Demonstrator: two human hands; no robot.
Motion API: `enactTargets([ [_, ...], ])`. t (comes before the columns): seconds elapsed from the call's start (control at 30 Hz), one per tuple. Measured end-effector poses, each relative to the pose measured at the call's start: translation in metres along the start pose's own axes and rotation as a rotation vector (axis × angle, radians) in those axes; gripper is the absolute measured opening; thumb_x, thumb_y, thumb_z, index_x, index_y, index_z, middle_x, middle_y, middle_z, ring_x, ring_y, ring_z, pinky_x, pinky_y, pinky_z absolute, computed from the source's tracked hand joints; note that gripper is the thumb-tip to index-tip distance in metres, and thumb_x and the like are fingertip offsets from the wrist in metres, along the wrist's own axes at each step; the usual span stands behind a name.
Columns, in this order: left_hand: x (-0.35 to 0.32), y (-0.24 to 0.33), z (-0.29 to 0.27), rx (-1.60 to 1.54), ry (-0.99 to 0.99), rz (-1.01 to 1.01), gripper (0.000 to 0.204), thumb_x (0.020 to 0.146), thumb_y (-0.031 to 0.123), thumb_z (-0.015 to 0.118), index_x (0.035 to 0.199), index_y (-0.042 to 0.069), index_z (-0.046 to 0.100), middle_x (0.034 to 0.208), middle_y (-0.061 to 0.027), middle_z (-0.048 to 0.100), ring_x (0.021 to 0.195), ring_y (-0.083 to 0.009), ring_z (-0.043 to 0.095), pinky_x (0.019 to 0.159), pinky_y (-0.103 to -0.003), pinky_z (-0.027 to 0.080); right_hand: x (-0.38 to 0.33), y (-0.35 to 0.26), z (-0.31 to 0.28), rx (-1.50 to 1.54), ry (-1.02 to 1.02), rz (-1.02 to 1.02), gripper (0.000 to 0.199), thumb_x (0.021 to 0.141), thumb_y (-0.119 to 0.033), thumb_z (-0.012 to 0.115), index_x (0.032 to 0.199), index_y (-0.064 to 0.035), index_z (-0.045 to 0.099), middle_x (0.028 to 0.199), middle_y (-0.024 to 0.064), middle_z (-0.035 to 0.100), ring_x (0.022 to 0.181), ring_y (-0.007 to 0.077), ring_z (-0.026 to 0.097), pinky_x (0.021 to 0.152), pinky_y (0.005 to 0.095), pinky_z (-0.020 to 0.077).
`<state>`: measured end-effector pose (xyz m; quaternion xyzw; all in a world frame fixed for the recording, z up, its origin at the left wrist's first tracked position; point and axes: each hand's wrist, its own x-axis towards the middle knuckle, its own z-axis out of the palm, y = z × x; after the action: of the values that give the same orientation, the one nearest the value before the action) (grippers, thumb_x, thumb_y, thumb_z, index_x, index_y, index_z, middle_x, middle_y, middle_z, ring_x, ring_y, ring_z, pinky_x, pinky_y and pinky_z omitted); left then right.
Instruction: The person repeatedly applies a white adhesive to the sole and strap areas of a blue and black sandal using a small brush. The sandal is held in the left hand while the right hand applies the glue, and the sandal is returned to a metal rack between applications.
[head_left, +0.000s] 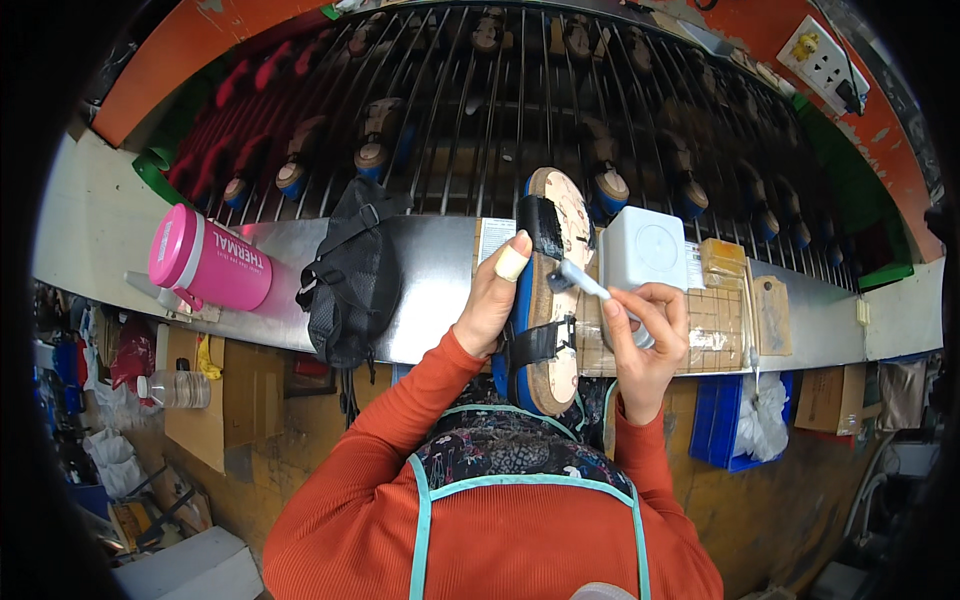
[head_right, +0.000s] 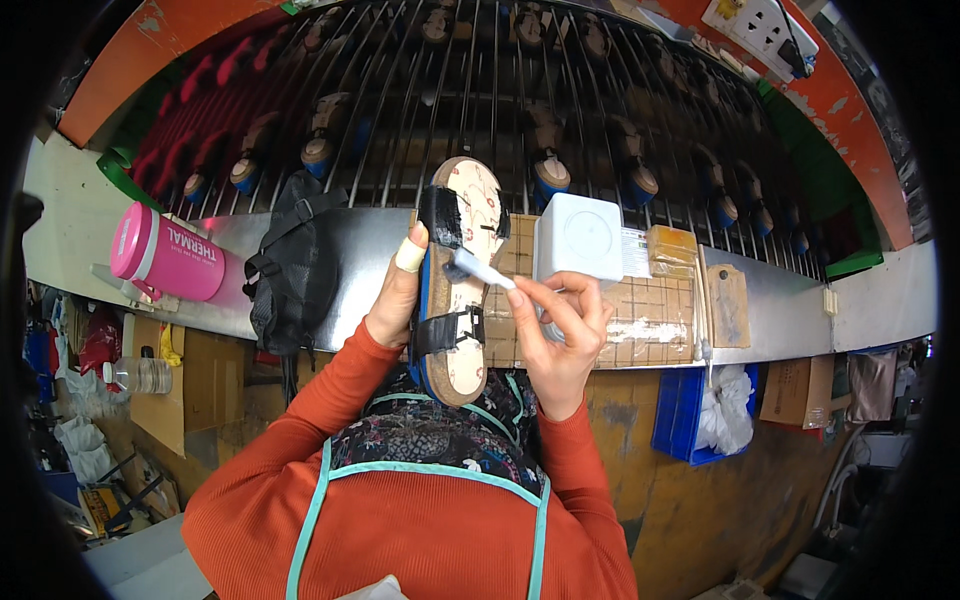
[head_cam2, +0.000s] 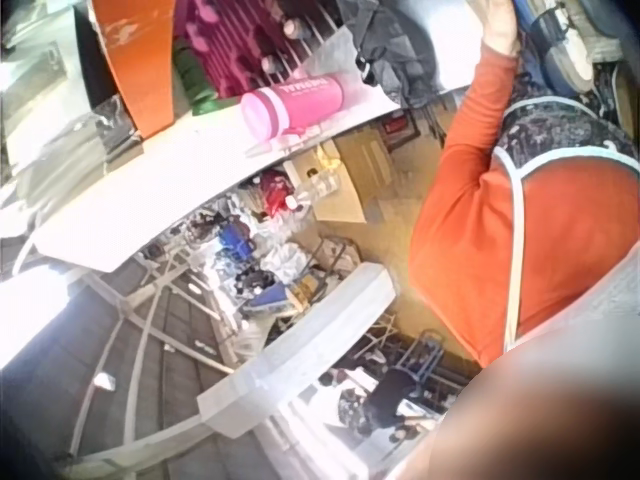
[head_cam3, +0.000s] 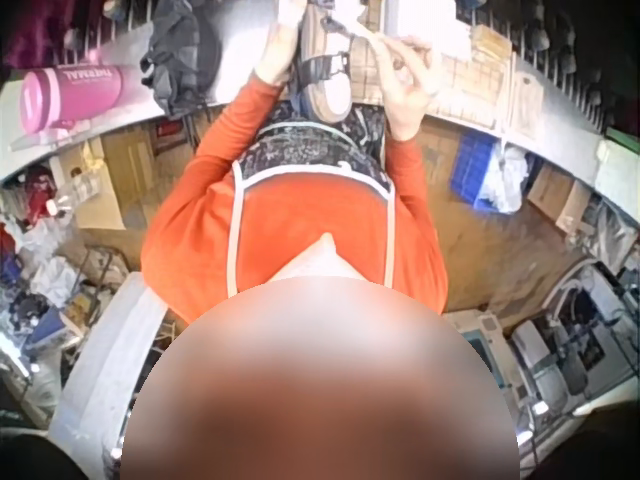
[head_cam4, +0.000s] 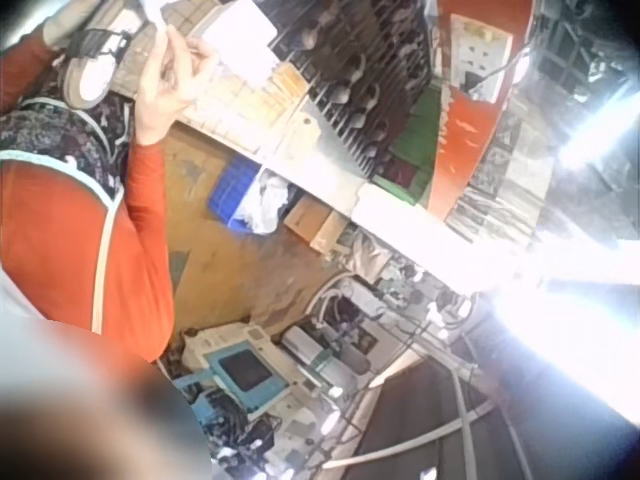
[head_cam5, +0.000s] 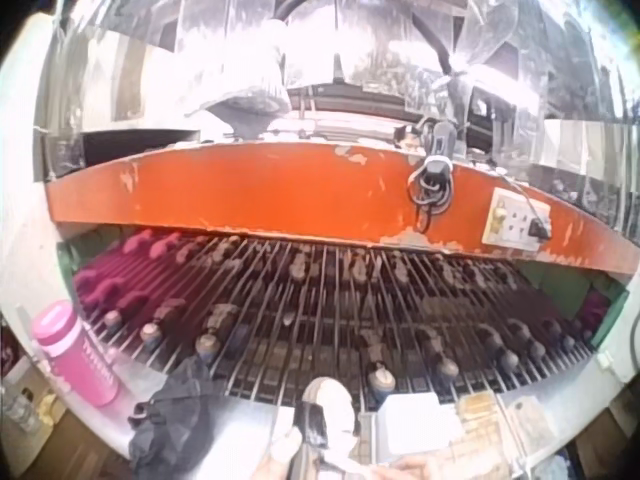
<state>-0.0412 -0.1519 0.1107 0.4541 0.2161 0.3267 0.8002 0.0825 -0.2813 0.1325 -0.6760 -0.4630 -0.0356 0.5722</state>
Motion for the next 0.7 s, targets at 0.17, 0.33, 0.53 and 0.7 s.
enactTargets([
  [0.17, -0.002, -0.002, -0.008, 0.145, -0.026, 0.076, 0.066, 0.095, 0.058, 0.046, 0.122, -0.001, 0.053, 0.107, -0.0083, 0.062, 0.092, -0.0119, 0.061, 0.081, -0.027, 0.051, 0.007, -0.002, 0.002, -0.224, 0.05, -0.156, 0.019, 0.074, -0.013, 0.08, 0.093, -0.0121, 0.076, 0.089, 0.0006, 0.059, 0.07, 0.0105, 0.051, 0.075, 0.0287, 0.0299],
  [0.33, 0.002, -0.005, -0.017, 0.158, -0.016, 0.123, 0.056, 0.096, 0.053, 0.05, 0.111, 0.0, 0.058, 0.098, -0.0034, 0.061, 0.087, -0.0082, 0.055, 0.079, -0.024, 0.046, 0.007, 0.003, 0.008, -0.307, 0.166, -0.321, 0.022, 0.071, -0.011, 0.081, 0.092, -0.0125, 0.076, 0.089, 0.0014, 0.06, 0.076, 0.0132, 0.053, 0.077, 0.0305, 0.0297],
  [0.53, 0.009, -0.004, -0.024, 0.199, -0.023, 0.117, 0.066, 0.097, 0.058, 0.041, 0.123, -0.001, 0.054, 0.107, -0.0076, 0.065, 0.091, -0.0122, 0.064, 0.081, -0.027, 0.053, -0.005, 0.011, 0.007, -0.121, 0.017, -0.173, 0.02, 0.07, -0.011, 0.081, 0.09, -0.0107, 0.076, 0.085, 0.0018, 0.061, 0.077, 0.014, 0.054, 0.075, 0.0307, 0.0304],
  [0.7, 0.014, -0.002, -0.022, 0.066, -0.01, 0.143, 0.053, 0.096, 0.051, 0.051, 0.109, 0.001, 0.059, 0.094, -0.0019, 0.06, 0.085, -0.0069, 0.055, 0.076, -0.022, 0.046, -0.01, 0.013, 0.001, -0.089, -0.063, -0.155, 0.019, 0.071, -0.011, 0.081, 0.089, -0.0101, 0.076, 0.085, 0.0015, 0.061, 0.075, 0.0142, 0.052, 0.074, 0.0304, 0.0304],
])
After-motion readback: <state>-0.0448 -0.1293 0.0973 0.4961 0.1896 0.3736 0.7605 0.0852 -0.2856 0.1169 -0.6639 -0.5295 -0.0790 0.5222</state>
